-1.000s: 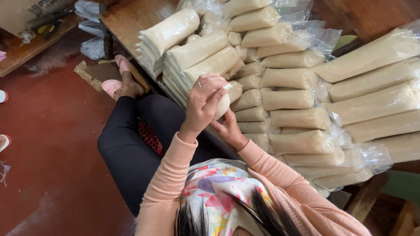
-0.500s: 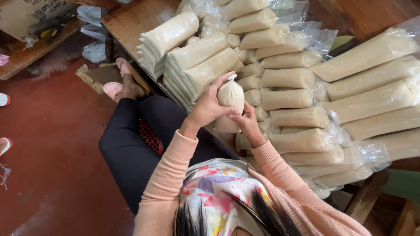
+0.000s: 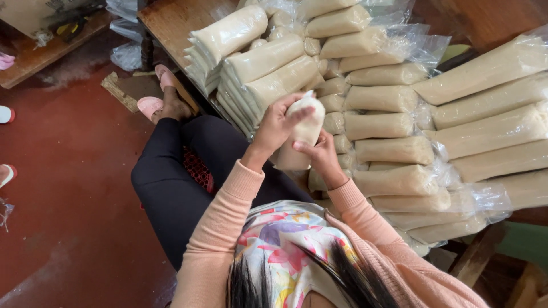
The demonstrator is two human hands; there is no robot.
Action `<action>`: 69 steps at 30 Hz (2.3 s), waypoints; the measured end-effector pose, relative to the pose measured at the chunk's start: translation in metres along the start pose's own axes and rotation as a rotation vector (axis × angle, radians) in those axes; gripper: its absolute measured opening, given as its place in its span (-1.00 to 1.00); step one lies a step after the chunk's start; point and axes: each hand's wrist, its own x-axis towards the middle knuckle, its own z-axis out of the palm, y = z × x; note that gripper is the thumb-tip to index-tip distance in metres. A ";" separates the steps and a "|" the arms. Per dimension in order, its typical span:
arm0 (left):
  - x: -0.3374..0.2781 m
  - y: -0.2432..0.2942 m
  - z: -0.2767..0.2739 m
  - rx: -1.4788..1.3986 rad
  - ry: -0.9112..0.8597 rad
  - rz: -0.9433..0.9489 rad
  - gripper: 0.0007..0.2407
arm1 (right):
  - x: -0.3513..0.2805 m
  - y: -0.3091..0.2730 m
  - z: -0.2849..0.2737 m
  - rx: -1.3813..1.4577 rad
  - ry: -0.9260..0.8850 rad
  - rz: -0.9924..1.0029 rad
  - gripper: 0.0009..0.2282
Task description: Tying knots in plastic bags filled with white powder to seal them for distribution.
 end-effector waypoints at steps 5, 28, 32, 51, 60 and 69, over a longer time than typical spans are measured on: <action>-0.017 0.021 -0.011 0.121 -0.254 -0.066 -0.25 | 0.004 -0.039 0.014 0.391 0.112 -0.038 -0.58; -0.052 -0.085 -0.005 0.423 0.096 -0.128 -0.50 | 0.013 -0.003 -0.024 0.637 0.053 0.149 -0.49; -0.048 -0.096 -0.006 0.656 0.052 -0.113 -0.53 | 0.001 0.058 -0.038 0.568 0.011 0.268 -0.57; -0.057 -0.099 0.003 -0.520 0.404 -0.264 -0.39 | 0.024 0.053 -0.044 0.954 0.297 0.349 -0.69; -0.063 -0.110 0.010 0.002 0.393 -0.196 -0.46 | 0.019 -0.020 0.026 1.150 0.502 0.475 -0.52; -0.052 -0.106 0.007 -0.555 0.476 -0.268 -0.69 | 0.018 -0.008 -0.005 0.946 0.237 0.294 -0.44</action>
